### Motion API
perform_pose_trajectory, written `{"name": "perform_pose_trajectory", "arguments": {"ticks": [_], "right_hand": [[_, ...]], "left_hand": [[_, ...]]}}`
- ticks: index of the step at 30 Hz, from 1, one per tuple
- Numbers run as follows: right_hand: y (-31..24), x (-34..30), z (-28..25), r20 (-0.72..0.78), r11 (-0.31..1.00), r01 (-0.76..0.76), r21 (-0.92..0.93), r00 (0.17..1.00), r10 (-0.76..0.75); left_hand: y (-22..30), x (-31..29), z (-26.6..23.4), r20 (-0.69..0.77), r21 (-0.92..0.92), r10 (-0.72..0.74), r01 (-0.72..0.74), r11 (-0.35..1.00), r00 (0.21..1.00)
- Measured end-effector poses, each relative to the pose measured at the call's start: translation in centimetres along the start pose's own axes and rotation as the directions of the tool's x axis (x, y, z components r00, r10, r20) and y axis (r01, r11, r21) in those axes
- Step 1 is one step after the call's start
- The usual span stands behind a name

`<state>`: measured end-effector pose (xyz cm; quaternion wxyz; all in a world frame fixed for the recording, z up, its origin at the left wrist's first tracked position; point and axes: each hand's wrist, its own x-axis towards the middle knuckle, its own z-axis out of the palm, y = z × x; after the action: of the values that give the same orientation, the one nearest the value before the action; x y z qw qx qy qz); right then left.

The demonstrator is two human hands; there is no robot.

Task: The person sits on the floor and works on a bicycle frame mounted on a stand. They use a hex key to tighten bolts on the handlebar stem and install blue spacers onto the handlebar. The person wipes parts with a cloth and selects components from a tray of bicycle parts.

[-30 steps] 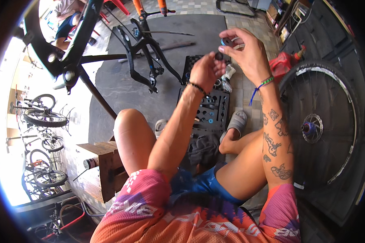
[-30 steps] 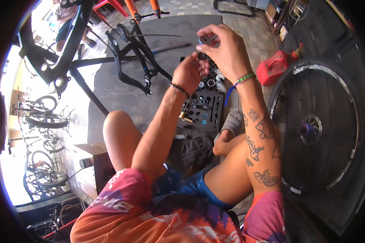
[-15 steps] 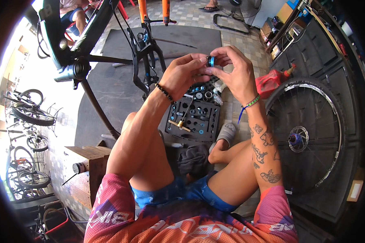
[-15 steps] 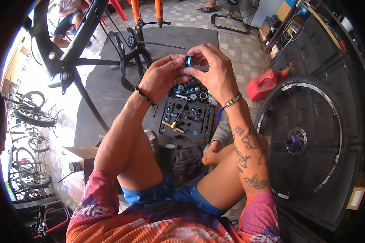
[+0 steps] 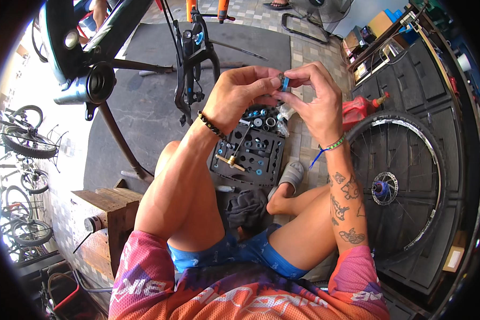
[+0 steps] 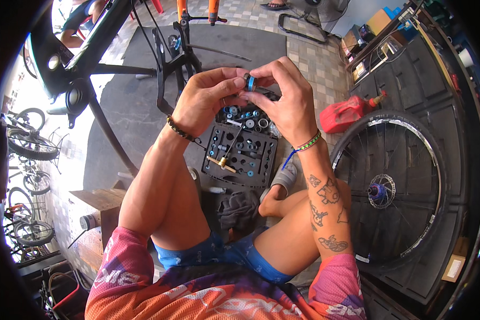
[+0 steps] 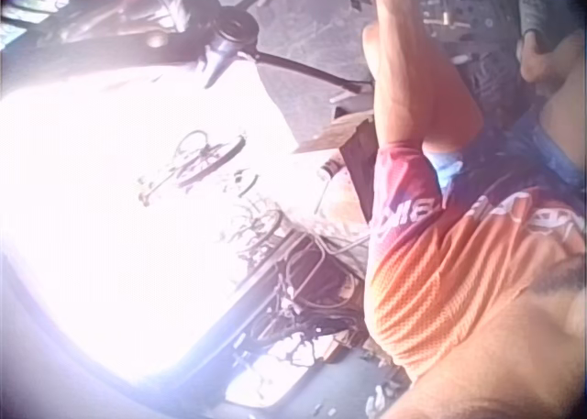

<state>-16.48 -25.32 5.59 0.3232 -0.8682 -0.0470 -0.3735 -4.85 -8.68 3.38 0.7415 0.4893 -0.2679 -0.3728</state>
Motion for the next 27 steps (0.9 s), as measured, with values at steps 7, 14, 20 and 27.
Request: {"name": "perform_pose_trajectory", "arguments": {"ticks": [7, 14, 20, 27], "right_hand": [[0.3, 0.5, 0.6, -0.006, 0.997, 0.046, -0.059, 0.999, -0.046], [0.0, 0.6, 0.5, -0.036, 0.988, 0.126, -0.093, 0.991, -0.130], [0.2, -0.1, 1.6, -0.115, 0.982, 0.130, -0.134, 0.983, -0.146], [-0.4, -0.3, 2.3, -0.013, 0.991, 0.034, -0.127, 0.999, -0.035]], "left_hand": [[-0.4, 0.3, -0.5, -0.006, -0.064, 0.057, -0.058, 0.996, 0.998], [-0.2, 0.1, -0.7, 0.013, -0.095, 0.057, -0.056, 0.994, 0.998], [-1.0, 0.4, -0.8, 0.007, -0.113, 0.020, -0.019, 0.993, 1.000], [-1.6, 0.0, 0.5, -0.120, 0.120, 0.115, -0.101, 0.988, 0.986]]}}
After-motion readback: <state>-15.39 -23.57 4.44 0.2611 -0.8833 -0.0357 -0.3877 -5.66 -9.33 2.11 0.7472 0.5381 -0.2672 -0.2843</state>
